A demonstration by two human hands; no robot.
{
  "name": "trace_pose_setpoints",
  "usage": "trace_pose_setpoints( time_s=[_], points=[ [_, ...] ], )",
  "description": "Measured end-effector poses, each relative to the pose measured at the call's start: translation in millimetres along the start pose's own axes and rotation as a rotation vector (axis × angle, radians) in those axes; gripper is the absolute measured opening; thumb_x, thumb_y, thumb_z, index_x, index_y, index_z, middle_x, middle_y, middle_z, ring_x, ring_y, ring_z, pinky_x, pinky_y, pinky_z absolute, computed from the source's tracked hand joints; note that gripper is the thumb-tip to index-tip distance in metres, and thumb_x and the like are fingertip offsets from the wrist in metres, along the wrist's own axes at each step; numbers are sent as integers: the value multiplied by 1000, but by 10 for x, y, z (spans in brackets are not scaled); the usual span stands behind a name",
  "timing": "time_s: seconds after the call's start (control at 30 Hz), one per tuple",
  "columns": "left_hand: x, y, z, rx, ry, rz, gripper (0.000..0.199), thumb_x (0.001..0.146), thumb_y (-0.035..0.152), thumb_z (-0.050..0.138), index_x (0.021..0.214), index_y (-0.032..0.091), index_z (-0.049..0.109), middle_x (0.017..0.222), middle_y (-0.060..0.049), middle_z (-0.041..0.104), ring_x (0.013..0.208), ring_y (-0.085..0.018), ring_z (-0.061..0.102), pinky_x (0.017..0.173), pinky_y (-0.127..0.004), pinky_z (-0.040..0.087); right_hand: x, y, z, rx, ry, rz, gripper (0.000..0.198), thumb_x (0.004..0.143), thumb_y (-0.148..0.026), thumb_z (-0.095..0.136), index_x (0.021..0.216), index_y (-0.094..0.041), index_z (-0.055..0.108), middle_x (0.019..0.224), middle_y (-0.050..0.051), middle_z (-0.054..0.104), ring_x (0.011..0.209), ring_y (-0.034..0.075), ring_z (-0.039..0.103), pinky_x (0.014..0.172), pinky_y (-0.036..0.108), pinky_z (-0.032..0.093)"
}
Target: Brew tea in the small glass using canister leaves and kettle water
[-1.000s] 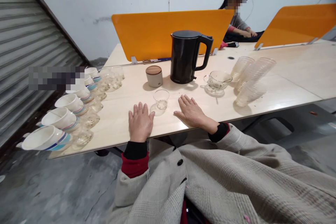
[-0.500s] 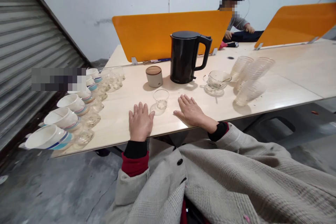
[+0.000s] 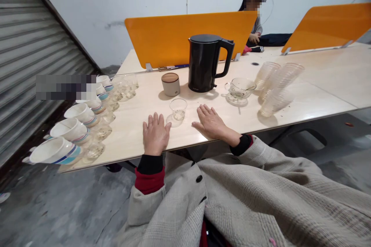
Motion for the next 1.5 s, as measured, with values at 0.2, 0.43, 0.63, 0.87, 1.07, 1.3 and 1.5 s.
trace_pose_setpoints(
  time_s=[0.2,0.43,0.63,0.87,1.07,1.3,1.5],
  points=[
    [-3,-2,11,5,14,5,63,109,44,33,162,11,46,174,-18,38,163,-39,32,132,-61,28,-6,-9,-13,-5,-4,0,88,106,-63,35,166,1,33,176,26,22,167,38,18,134,57,17],
    [1,2,-4,-4,-11,-2,64,109,44,34,162,10,45,174,-18,36,163,-40,30,132,-61,27,-4,-13,-33,-9,-17,5,88,106,-62,36,167,2,32,177,26,22,167,38,16,134,56,16],
    [1,-2,4,-2,4,4,64,109,44,34,162,10,45,174,-18,37,163,-40,31,132,-62,27,2,-9,-21,-3,-7,3,89,105,-63,36,167,1,33,176,25,22,167,37,17,134,57,17],
    [1,-4,20,2,15,6,64,109,44,34,162,10,46,173,-18,38,163,-40,32,131,-61,28,-8,-30,-59,-8,-22,11,89,105,-62,36,167,2,32,177,25,21,167,38,17,135,56,16],
    [-5,2,11,4,24,9,64,109,44,33,161,11,47,173,-18,38,162,-40,33,131,-61,29,-18,-34,-72,-11,-34,19,89,105,-62,37,168,1,30,178,24,20,167,37,15,135,54,15],
    [0,1,4,-12,6,4,64,109,45,33,161,10,47,174,-18,37,163,-40,32,131,-61,28,-12,-21,-56,-8,-20,10,89,106,-63,36,167,1,31,177,25,21,167,37,16,134,55,16],
    [4,-7,19,-9,15,2,64,108,45,34,161,12,47,173,-18,38,163,-40,32,131,-61,28,-1,-9,-29,-8,-5,5,88,106,-64,36,167,0,33,177,25,22,167,37,17,134,56,17]
  ],
)
Point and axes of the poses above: each hand's wrist, its own x-axis towards the middle knuckle, its own z-axis out of the palm, y = z × x, the point moved 1 cm from there along x, towards the middle knuckle
